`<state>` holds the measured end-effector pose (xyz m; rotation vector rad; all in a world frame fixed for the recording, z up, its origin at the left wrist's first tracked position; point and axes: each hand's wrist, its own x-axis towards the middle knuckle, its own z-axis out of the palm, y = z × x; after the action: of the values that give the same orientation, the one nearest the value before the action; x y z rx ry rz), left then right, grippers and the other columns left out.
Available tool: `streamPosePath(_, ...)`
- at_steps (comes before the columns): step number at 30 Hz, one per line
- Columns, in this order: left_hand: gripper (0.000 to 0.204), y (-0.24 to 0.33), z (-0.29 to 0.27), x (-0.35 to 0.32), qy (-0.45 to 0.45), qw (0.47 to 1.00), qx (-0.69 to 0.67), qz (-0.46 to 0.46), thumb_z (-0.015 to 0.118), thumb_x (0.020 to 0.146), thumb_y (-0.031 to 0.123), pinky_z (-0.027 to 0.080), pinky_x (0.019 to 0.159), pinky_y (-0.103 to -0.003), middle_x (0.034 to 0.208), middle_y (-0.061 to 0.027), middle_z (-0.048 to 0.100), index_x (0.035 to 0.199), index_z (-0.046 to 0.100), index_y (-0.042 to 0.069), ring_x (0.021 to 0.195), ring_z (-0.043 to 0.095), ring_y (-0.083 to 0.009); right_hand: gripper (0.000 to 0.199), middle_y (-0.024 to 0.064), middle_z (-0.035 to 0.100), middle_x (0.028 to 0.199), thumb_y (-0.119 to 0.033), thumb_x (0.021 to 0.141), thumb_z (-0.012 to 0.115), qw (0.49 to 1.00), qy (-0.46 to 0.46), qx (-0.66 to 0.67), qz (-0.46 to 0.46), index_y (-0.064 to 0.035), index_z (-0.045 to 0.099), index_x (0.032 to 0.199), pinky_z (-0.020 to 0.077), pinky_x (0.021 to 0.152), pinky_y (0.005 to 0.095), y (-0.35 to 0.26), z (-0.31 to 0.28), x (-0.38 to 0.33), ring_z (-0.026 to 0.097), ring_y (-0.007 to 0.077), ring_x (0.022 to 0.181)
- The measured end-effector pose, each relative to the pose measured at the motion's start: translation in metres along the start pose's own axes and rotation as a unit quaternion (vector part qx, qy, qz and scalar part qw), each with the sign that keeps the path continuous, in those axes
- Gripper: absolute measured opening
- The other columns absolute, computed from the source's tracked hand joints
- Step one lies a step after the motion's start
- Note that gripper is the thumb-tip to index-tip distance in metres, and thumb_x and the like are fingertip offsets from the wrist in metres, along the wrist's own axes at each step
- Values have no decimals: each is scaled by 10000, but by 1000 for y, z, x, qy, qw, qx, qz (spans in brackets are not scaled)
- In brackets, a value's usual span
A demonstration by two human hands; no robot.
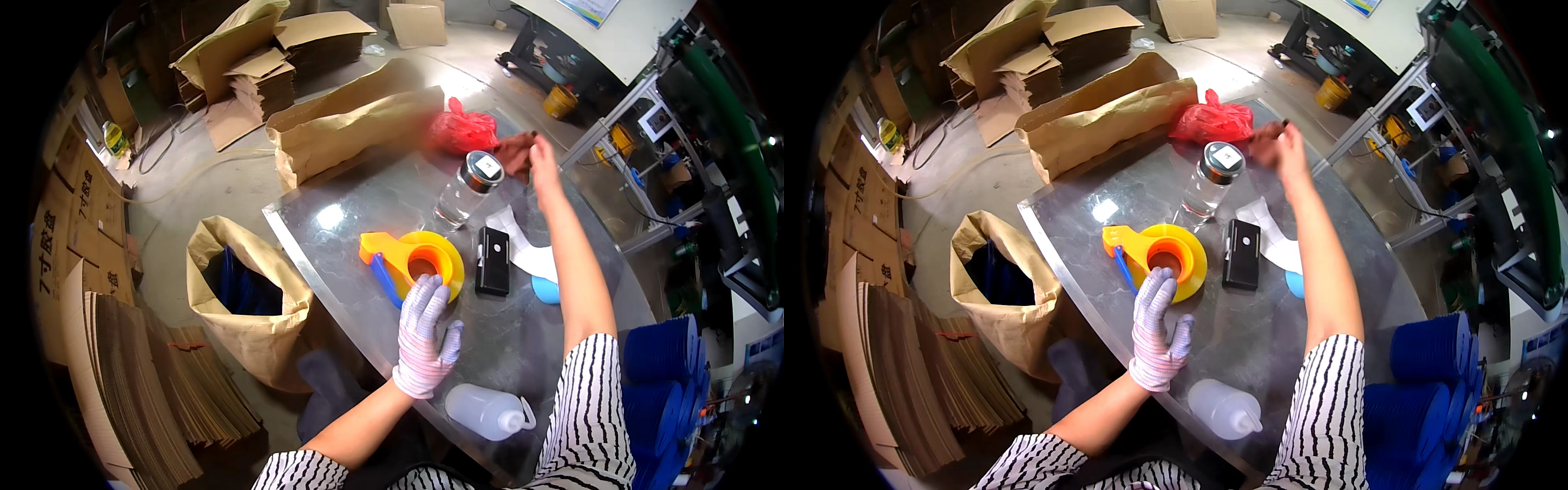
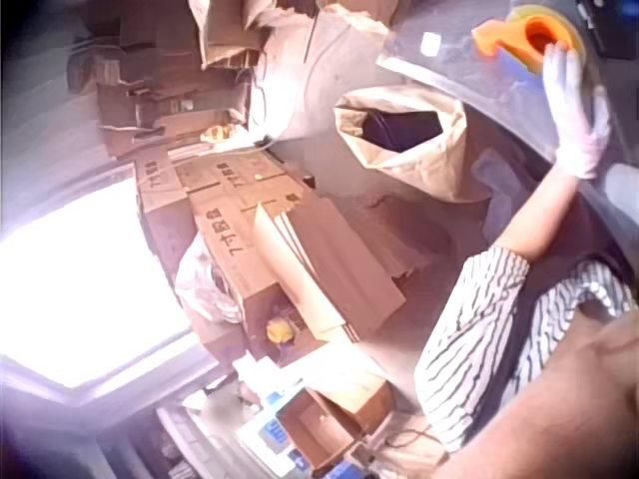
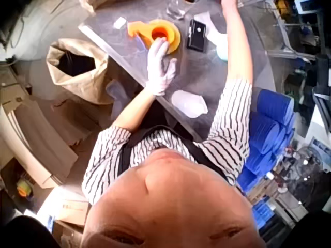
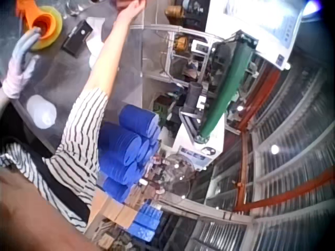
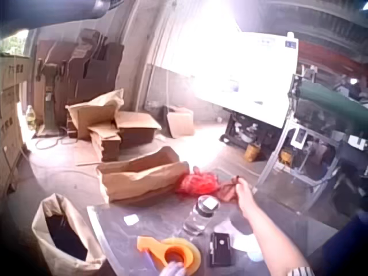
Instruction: The person puts on a pair of gloves and uses a squeeze bottle to transfer liquid into a smaller plastic bottle via a tube. They then wipe the nozzle of the squeeze bottle with a cloth and place the filled bottle on the table.
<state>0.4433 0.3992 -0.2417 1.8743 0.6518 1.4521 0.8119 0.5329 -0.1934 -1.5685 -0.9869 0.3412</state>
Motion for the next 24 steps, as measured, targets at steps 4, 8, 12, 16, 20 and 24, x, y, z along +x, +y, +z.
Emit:
streamPosePath(4, 621, 18, 6, -2, 10, 999, -24, 18, 630, 784, -13, 329, 1124, -449, 1425, -200, 461, 1381, 463, 31, 1351, 421, -379, 533, 139, 424, 1469, -299, 1026, 488, 983, 52, 83, -155, -23, 345, 1459, 259, 1142, 355, -126, -34, -31, 376, 222, 1376)
streamPosePath(8, 607, 40, 6, -1, 35, 998, -29, 44, 624, 789, -12, 342, 1117, -435, 1414, -219, 458, 1374, 461, 19, 1322, 451, -383, 527, 138, 442, 1463, -292, 1027, 488, 957, 21, 94, -274, -24, 353, 1460, 239, 1147, 339, -223, -56, -90, 376, 205, 1373)
streamPosePath(12, 616, 54, -12, 3, 71, 994, -52, 66, 633, 843, 41, 321, 1131, -424, 1434, -196, 448, 1415, 405, 26, 1331, 445, -346, 555, 123, 388, 1503, -311, 1030, 455, 953, -41, 73, -291, -15, 316, 1478, 255, 1132, 422, -304, -64, -178, 328, 220, 1421)
streamPosePath(16, 886, 75, -33, 12, 100, 964, -235, 69, 782, 809, 332, 272, 1150, -466, 1517, -181, 355, 1489, 292, 45, 1391, 373, -334, 634, 123, 392, 1498, -394, 1000, 498, 938, -160, 97, -292, -7, 325, 1471, 270, 1128, 412, -341, -47, -262, 351, 230, 1403)
streamPosePath(20, 784, 129, -51, 19, 83, 934, -347, 7, 799, 768, 325, 377, 1034, -402, 1374, -124, 452, 1381, 399, 43, 1253, 451, -250, 672, 142, 404, 1479, -312, 982, 574, 913, -305, 213, -167, -4, 271, 1497, 296, 1142, 364, -331, -18, -346, 400, 235, 1369)
streamPosePath(24, 487, -14, -105, -53, 10, 642, -693, -328, 318, 1065, 311, 305, 1137, -349, 1510, -66, 364, 1514, 279, 126, 1379, 361, -224, 748, 130, 466, 1449, -201, 873, 720, 917, -342, 47, -203, -60, 320, 1490, 374, 1089, 376, -314, 16, -420, 475, 247, 1322)
